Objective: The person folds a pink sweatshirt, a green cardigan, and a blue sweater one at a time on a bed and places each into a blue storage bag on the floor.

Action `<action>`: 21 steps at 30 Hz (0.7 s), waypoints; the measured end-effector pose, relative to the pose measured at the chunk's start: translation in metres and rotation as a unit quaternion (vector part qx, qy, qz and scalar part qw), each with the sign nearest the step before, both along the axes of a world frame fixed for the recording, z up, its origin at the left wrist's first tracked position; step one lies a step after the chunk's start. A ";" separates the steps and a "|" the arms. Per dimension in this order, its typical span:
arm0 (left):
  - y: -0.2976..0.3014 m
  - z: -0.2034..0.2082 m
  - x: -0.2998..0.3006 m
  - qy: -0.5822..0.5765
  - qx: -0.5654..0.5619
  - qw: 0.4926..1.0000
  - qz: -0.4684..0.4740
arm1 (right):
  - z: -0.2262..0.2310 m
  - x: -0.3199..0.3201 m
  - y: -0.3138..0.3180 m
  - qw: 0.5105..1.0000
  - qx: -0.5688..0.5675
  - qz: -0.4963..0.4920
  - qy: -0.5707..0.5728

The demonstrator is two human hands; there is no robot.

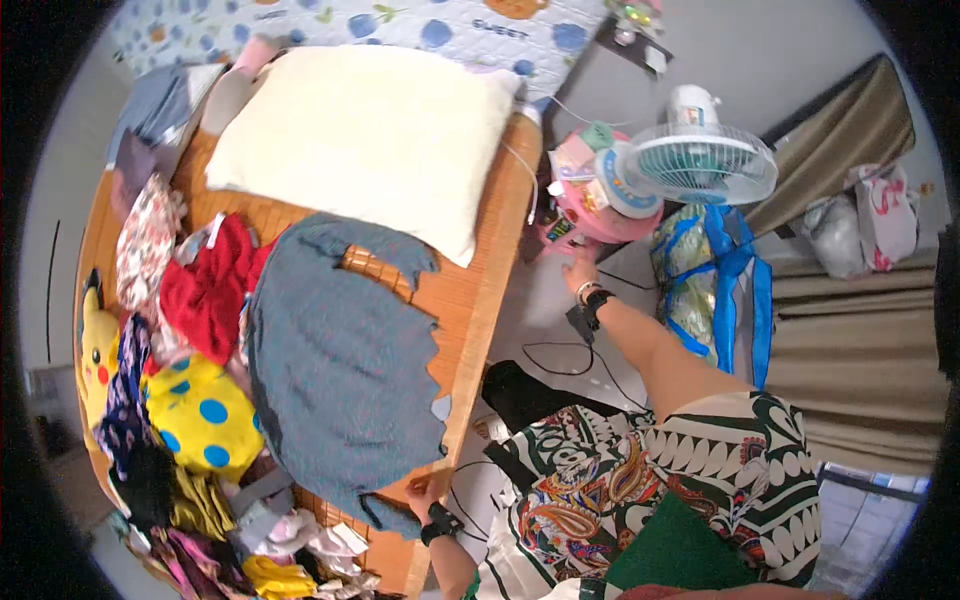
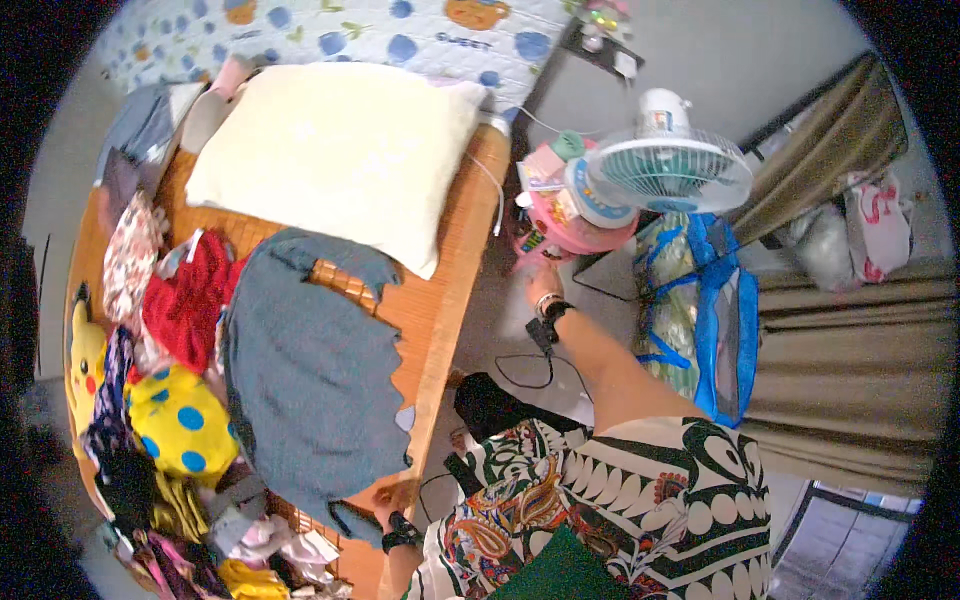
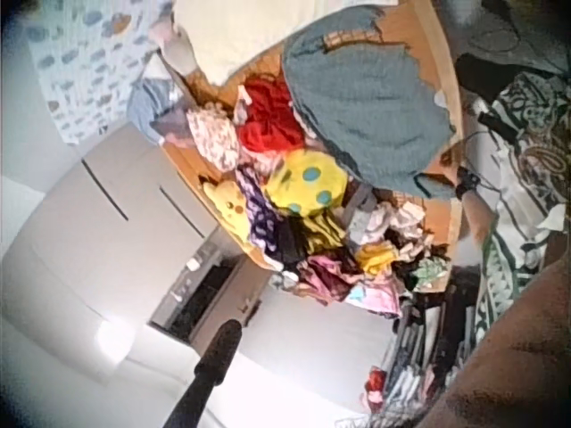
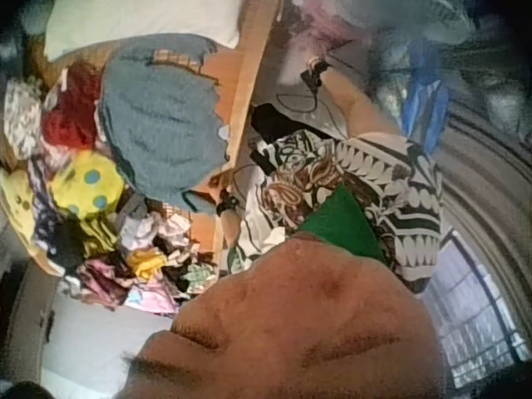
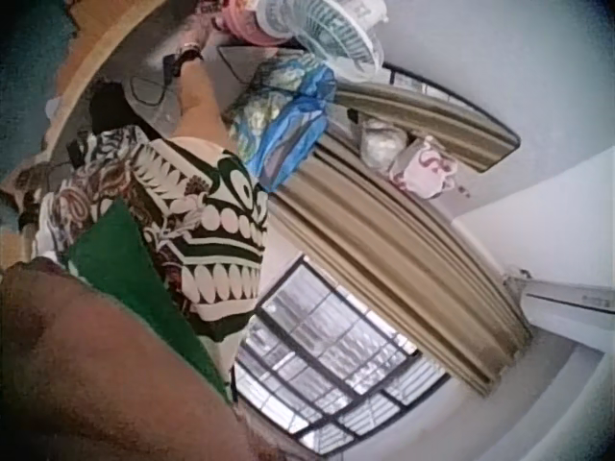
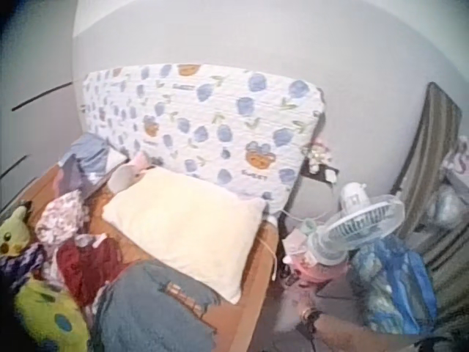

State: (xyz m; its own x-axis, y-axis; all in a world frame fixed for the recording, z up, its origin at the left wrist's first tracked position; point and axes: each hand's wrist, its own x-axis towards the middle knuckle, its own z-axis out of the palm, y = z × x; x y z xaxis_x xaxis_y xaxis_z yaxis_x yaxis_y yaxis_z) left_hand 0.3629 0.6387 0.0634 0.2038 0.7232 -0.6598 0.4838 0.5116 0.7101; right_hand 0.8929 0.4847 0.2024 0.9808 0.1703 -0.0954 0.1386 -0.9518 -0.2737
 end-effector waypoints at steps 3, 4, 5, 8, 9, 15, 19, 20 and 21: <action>0.031 -0.061 -0.038 -0.002 -0.006 1.000 -0.004 | -0.021 0.071 -0.025 0.983 -0.034 -0.012 -0.179; 0.030 -0.041 -0.019 0.113 0.043 0.952 -0.282 | -0.028 0.092 -0.054 0.978 -0.060 -0.023 -0.197; 0.033 -0.025 -0.007 0.141 0.064 0.929 -0.336 | -0.031 0.109 -0.073 0.974 -0.077 -0.032 -0.211; 0.046 -0.003 -0.001 0.122 0.005 0.969 -0.217 | -0.015 0.159 -0.095 0.954 -0.242 0.049 -0.170; 0.047 -0.003 -0.003 0.122 -0.008 0.974 -0.190 | -0.015 0.162 -0.090 0.955 -0.244 0.048 -0.161; 0.056 0.008 0.002 0.148 -0.036 0.972 -0.178 | 0.044 0.181 -0.056 0.947 -0.305 0.057 -0.084; 0.058 0.013 0.008 0.156 -0.047 0.970 -0.183 | 0.060 0.189 -0.044 0.935 -0.350 0.047 0.045; 0.057 0.014 0.011 0.158 -0.049 0.969 -0.185 | 0.055 0.196 -0.046 0.937 -0.347 0.039 0.028; 0.059 0.016 0.012 0.159 -0.049 0.968 -0.188 | 0.051 0.201 -0.051 0.937 -0.347 0.040 0.030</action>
